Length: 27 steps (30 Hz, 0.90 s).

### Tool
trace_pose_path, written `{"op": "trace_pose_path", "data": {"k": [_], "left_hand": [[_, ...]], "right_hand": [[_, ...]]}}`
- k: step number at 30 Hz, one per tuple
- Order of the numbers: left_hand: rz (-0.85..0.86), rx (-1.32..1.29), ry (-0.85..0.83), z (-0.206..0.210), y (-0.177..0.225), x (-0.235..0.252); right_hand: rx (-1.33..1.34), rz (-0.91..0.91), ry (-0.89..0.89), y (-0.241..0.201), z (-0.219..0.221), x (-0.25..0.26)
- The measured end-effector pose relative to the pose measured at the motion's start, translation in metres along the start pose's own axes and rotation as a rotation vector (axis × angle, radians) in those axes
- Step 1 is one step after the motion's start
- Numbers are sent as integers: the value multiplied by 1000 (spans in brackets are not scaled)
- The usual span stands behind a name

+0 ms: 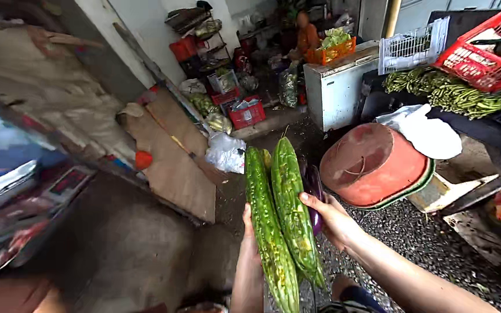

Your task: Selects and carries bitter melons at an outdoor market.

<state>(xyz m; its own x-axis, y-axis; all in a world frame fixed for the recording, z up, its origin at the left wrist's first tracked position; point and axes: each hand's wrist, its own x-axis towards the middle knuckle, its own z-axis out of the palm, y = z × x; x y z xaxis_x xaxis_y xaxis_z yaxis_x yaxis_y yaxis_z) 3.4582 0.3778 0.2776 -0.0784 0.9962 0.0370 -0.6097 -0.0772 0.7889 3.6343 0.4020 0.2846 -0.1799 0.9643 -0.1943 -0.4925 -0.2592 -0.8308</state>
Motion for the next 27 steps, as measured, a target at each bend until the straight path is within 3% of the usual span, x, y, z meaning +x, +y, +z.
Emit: {"op": "trace_pose_path", "data": {"k": [3,8,14,19,24,27], "left_hand": [[97,96,-124,-40,-12,117],[2,59,-48,-76,-9,274],[339,431,176,-120,38,474],[464,432,250,-165,52,611],[436,450,253,-185,36,779],[412,488,191,-167,41,893]], "right_hand": [[18,-2,46,-3,8,98],[25,73,5,-12,30,277],[-9,203,-194,-35,86,498],[-62,263,-280,-52,119,649],[-52,288,-251,-67,117,814],[-38,239,-199,-91,116,917]]}}
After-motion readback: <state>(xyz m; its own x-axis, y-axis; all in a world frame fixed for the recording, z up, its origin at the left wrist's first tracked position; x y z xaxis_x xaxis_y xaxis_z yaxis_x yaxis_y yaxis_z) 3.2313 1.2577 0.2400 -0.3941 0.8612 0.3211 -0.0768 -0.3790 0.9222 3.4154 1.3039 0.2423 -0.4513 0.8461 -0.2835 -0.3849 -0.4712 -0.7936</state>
